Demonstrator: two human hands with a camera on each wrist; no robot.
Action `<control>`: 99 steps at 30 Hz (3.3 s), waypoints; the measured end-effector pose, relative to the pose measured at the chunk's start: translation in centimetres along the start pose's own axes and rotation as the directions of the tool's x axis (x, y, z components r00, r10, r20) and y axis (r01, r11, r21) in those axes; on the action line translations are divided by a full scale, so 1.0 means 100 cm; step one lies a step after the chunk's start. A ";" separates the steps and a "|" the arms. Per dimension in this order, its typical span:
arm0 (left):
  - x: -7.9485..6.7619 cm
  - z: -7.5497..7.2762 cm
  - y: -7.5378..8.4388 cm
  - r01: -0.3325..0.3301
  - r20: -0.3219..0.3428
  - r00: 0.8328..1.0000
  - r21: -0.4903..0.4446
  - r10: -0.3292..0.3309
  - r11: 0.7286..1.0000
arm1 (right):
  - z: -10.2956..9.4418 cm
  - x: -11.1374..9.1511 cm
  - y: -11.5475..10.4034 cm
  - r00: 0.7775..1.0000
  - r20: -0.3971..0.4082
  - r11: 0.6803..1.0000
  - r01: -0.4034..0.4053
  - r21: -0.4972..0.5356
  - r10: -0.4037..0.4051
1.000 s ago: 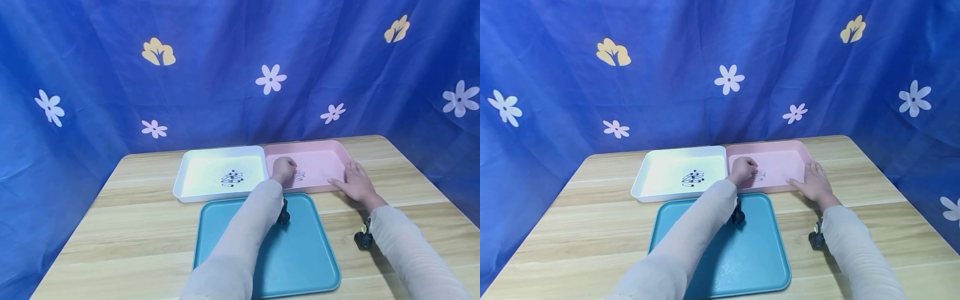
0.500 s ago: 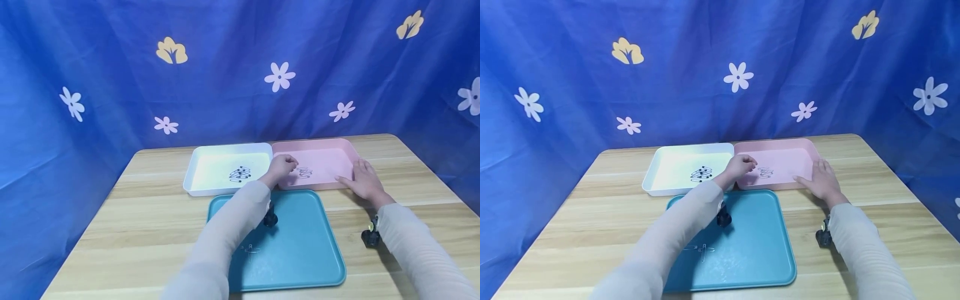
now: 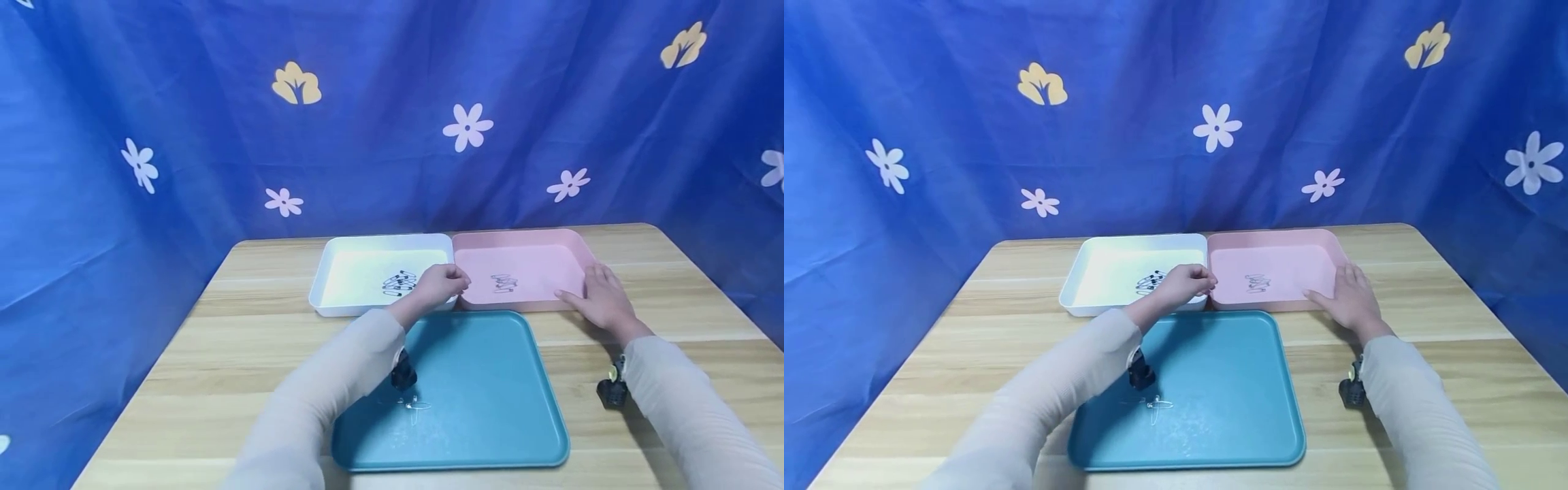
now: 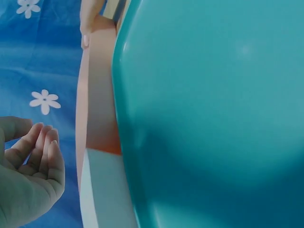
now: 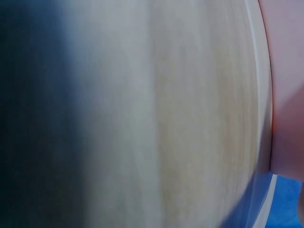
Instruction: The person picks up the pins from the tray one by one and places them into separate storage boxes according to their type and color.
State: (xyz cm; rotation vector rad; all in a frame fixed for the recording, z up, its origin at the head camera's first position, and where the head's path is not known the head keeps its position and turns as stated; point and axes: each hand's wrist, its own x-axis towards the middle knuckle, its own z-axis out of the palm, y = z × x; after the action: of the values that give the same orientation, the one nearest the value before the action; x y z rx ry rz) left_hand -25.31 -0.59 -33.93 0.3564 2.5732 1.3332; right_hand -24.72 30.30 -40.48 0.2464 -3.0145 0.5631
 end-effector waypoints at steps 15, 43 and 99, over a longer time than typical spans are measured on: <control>-0.065 -0.039 -0.022 -0.019 0.126 0.992 -0.088 0.030 0.996 | 0.001 -0.001 -0.001 1.000 -0.001 0.999 -0.009 -0.035 0.009; -0.141 -0.050 -0.081 0.010 0.354 0.934 -0.169 0.051 0.985 | -0.003 -0.005 -0.003 0.999 0.022 1.000 -0.023 -0.009 0.024; -0.078 -0.044 -0.038 -0.051 0.257 0.964 -0.054 0.063 0.997 | -0.002 -0.001 -0.002 1.000 0.012 0.999 -0.019 -0.029 0.019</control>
State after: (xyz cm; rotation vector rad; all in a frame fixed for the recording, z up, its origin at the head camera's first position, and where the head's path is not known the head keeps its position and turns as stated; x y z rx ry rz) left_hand -19.65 -8.50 -33.94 0.5606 2.3289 1.2693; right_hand -24.56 30.19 -40.25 0.2208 -3.0370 0.5208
